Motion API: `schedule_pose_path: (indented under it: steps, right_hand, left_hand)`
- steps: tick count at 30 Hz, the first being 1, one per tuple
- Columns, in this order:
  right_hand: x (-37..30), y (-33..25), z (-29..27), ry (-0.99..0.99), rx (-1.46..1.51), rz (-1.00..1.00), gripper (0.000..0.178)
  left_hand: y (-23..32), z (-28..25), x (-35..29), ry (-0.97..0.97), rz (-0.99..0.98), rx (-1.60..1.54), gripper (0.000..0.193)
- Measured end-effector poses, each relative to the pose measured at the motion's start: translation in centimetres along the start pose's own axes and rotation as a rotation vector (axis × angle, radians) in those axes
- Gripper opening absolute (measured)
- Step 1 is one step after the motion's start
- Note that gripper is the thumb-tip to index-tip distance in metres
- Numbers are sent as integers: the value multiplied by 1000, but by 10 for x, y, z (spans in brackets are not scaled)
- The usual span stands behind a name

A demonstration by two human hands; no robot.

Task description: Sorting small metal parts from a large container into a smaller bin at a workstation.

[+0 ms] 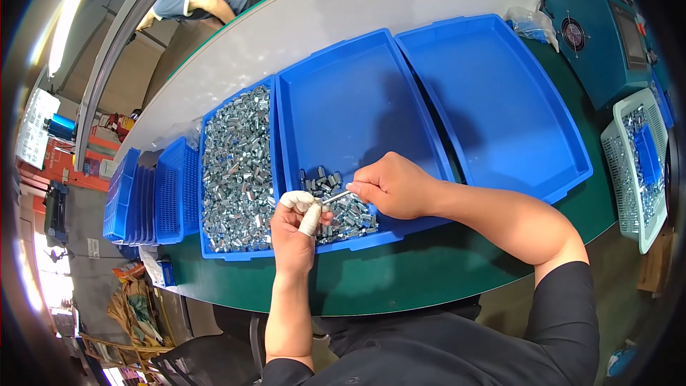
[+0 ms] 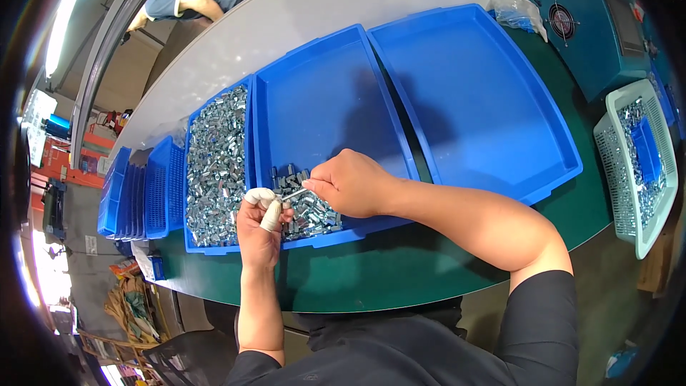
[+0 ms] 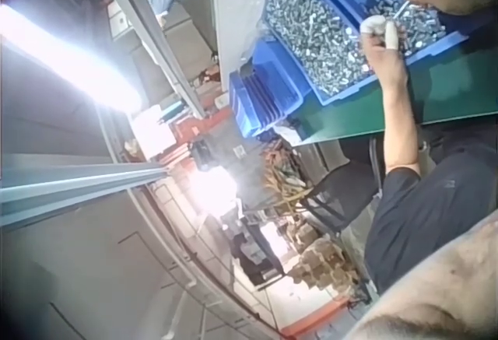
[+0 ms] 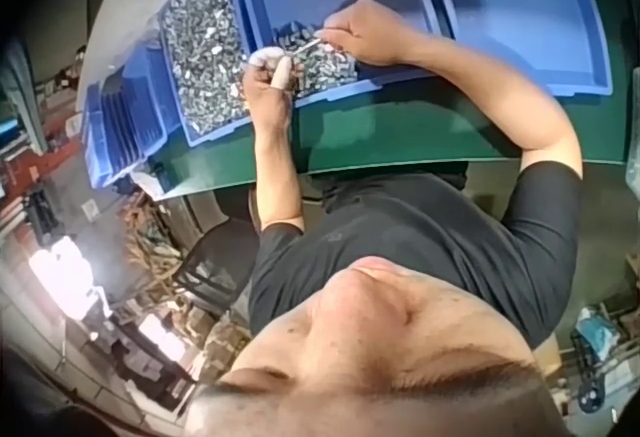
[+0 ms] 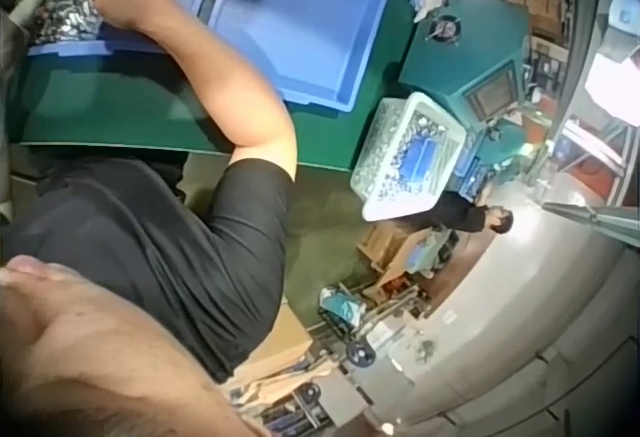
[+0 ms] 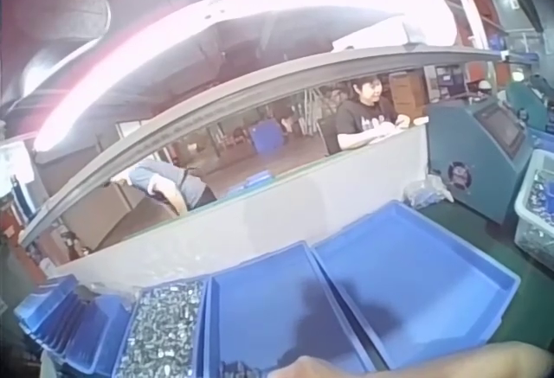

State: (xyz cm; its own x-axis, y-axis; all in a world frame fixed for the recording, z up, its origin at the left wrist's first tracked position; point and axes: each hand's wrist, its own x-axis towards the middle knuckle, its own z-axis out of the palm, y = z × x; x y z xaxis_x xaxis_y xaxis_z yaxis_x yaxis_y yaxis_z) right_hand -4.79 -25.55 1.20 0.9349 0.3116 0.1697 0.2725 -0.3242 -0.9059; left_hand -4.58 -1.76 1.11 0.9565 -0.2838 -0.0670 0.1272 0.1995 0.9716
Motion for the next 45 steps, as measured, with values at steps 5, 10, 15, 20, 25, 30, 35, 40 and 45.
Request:
schedule_pose_path:
  steps: [5,10,15,20,25,30,35,40,45]
  right_hand:
    - [-1,2,2,30,-52,-88,34]
    - [-1,0,4,15,-97,-82,34]
    - [-5,-2,6,-7,-180,-164,36]
    - [-3,-6,-3,-134,161,21,35]
    - [-1,-10,-4,-202,288,171,35]
    - [-2,-5,1,-200,150,46,36]
    - [-1,-4,-6,21,19,47,37]
    - [0,-1,1,40,79,60,37]
    - [2,-4,1,22,108,71,39]
  left_hand:
    - [-4,-3,0,-27,74,-8,16]
    - [-1,8,-2,-30,100,160,16]
    - [-3,23,-1,-86,70,203,13]
    - [-8,26,0,-112,296,307,13]
    - [-9,25,1,-92,421,638,22]
    - [4,28,-5,-54,534,864,7]
    - [2,-41,-7,306,517,805,12]
    - [22,-47,-5,346,715,1255,22]
    - [21,-9,-2,-33,560,1398,27]
